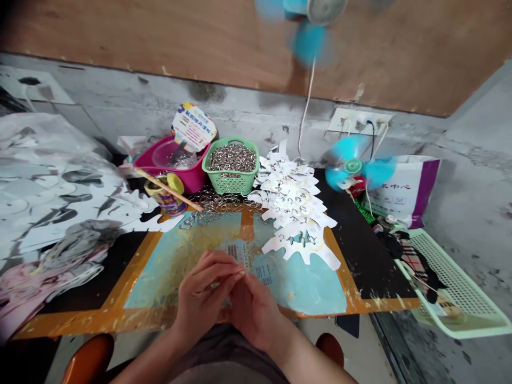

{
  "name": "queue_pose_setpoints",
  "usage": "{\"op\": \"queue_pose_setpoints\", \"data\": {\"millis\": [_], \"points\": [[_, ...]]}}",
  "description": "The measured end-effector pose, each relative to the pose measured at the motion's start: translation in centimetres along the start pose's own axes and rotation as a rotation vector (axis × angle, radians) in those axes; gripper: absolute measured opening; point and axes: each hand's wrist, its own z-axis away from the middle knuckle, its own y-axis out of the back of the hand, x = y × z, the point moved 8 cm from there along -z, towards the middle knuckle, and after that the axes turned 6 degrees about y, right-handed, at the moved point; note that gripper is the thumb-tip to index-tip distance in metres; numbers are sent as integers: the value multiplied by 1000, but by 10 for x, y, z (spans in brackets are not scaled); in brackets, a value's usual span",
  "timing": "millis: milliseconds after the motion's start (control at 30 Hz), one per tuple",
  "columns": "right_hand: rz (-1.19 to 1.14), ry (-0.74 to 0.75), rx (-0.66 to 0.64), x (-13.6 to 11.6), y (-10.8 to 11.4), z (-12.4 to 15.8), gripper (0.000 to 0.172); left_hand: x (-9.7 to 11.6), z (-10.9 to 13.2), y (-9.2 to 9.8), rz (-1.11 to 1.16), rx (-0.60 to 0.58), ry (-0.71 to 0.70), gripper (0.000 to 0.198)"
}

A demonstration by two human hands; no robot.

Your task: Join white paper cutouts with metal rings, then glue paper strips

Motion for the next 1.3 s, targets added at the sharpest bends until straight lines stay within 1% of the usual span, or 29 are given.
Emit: {"op": "queue_pose_setpoints", "data": {"millis": [100, 233, 333, 400, 467, 500, 533, 567, 633, 667, 733, 767, 800, 833, 867, 933, 967, 1000, 1033, 1100, 1167, 1233, 1300], "points": [[-67, 13, -51, 5, -5, 0, 36, 3, 4, 3, -84, 16, -48, 13], [-118, -7, -87, 11, -11, 0, 37, 3, 9, 2, -142, 25, -36, 12], [-126, -17, -65, 15, -13, 0, 40, -1, 13, 1, -216, 49, -17, 12], [-117, -45, -28, 20, -12, 2, 42, -12, 13, 10, -254, 128, 49, 11], [-98, -80, -4, 24, -9, 6, 44, -31, 11, 31, -269, 263, 188, 9], [-82, -96, 6, 26, -7, 8, 44, -43, 11, 45, -272, 322, 285, 10], [-60, -105, 14, 27, -3, 10, 44, -54, 11, 58, -262, 360, 365, 14], [-31, -110, 21, 27, 0, 13, 44, -61, 10, 69, -235, 338, 386, 16], [37, -108, 41, 25, 10, 18, 43, -71, 14, 88, -280, 207, 399, 21], [74, -104, 53, 22, 15, 20, 43, -74, 20, 99, -322, 131, 399, 21], [145, -98, 97, 15, 27, 24, 42, -82, 41, 127, -391, 23, 428, 18], [185, -96, 130, 11, 35, 26, 42, -86, 57, 146, -418, 30, 481, 16], [217, -84, 163, 7, 42, 27, 41, -92, 75, 169, -438, 79, 557, 23], [242, -79, 178, 4, 48, 28, 41, -100, 95, 189, -440, 107, 686, 39], [248, -70, 162, 1, 52, 28, 43, -106, 116, 210, -422, 186, 796, 50], [233, -42, 158, -2, 59, 27, 45, -111, 156, 249, -427, 426, 972, 59], [222, -37, 158, -1, 62, 27, 44, -114, 174, 261, -403, 527, 1056, 60], [211, -35, 165, -1, 65, 27, 44, -118, 188, 266, -339, 601, 1139, 60], [203, -37, 171, 0, 67, 27, 43, -124, 198, 265, -231, 631, 1213, 58], [196, -29, 187, 2, 71, 28, 41, -136, 203, 250, 61, 605, 1300, 53], [197, -22, 199, 2, 75, 29, 40, -143, 197, 235, 272, 560, 1308, 47], [195, -30, 210, 3, 79, 30, 40, -147, 190, 230, 327, 561, 1301, 43], [184, -49, 223, 5, 84, 32, 40, -150, 188, 231, 311, 580, 1308, 43]]}}
